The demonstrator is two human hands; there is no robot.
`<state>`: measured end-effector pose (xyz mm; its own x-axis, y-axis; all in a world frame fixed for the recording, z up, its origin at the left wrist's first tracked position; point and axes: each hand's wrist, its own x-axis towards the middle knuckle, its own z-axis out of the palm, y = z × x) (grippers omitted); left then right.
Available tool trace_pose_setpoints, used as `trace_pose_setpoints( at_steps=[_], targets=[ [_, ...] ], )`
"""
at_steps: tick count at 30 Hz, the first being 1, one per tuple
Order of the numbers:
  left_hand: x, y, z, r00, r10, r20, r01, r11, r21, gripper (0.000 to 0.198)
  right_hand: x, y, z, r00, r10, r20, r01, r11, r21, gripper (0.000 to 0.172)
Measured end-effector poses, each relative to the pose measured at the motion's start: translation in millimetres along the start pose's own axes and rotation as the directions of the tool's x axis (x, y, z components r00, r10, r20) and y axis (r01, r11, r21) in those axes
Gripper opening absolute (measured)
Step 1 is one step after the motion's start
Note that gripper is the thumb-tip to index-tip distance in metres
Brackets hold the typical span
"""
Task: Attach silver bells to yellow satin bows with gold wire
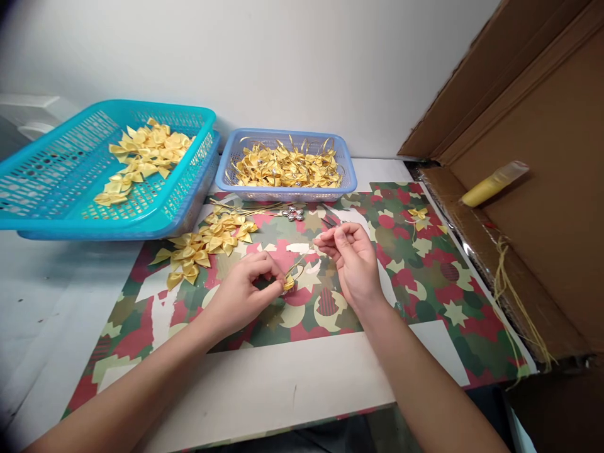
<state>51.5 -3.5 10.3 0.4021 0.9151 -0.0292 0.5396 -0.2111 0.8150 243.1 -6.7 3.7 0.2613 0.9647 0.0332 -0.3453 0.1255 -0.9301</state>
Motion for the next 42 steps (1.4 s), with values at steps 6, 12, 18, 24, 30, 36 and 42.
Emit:
trace_pose_setpoints(
  at_steps=[6,12,18,24,30,36,42],
  targets=[
    [0.8,1.4,0.8,1.0,0.005,-0.005,-0.005,1.0,0.006,0.015,-1.0,-1.5,0.6,1.0,-0.01,-0.01,0.01,1.0,-0.004,0.022],
    [-3.8,-0.6,3.7,0.999,0.051,-0.004,-0.051,0.995,0.086,0.009,-8.7,-12.5,5.6,0.995,-0.009,0.103,0.008,1.0,0.007,0.016],
    [-10.7,-1.6,-1.2,0.994,0.095,0.055,-0.102,0.984,0.147,0.019,-28.3,-31.4,5.1,0.858,0.065,0.509,-0.115,0.991,0.067,0.007],
    [-8.6,-6.4,0.7,0.971,0.202,0.128,-0.228,0.947,0.227,0.006,-38.7,-34.1,1.4,0.742,0.102,0.663,-0.179,0.983,0.05,0.003],
    [-10.1,-12.1,-3.5,0.873,0.452,-0.183,-0.387,0.87,0.306,0.01,-34.1,-43.8,0.7,0.433,0.251,0.866,-0.199,0.963,-0.179,0.016],
    [-14.9,-6.9,-20.3,0.648,0.679,-0.344,-0.515,0.724,0.459,0.015,-29.7,-39.3,4.7,0.498,0.523,0.692,-0.221,0.848,-0.482,0.016],
    [-15.2,-6.3,-23.8,0.593,0.74,-0.319,-0.522,0.654,0.548,0.015,-34.9,-26.6,14.6,0.913,-0.069,0.402,0.333,0.696,-0.636,0.012]
  ],
)
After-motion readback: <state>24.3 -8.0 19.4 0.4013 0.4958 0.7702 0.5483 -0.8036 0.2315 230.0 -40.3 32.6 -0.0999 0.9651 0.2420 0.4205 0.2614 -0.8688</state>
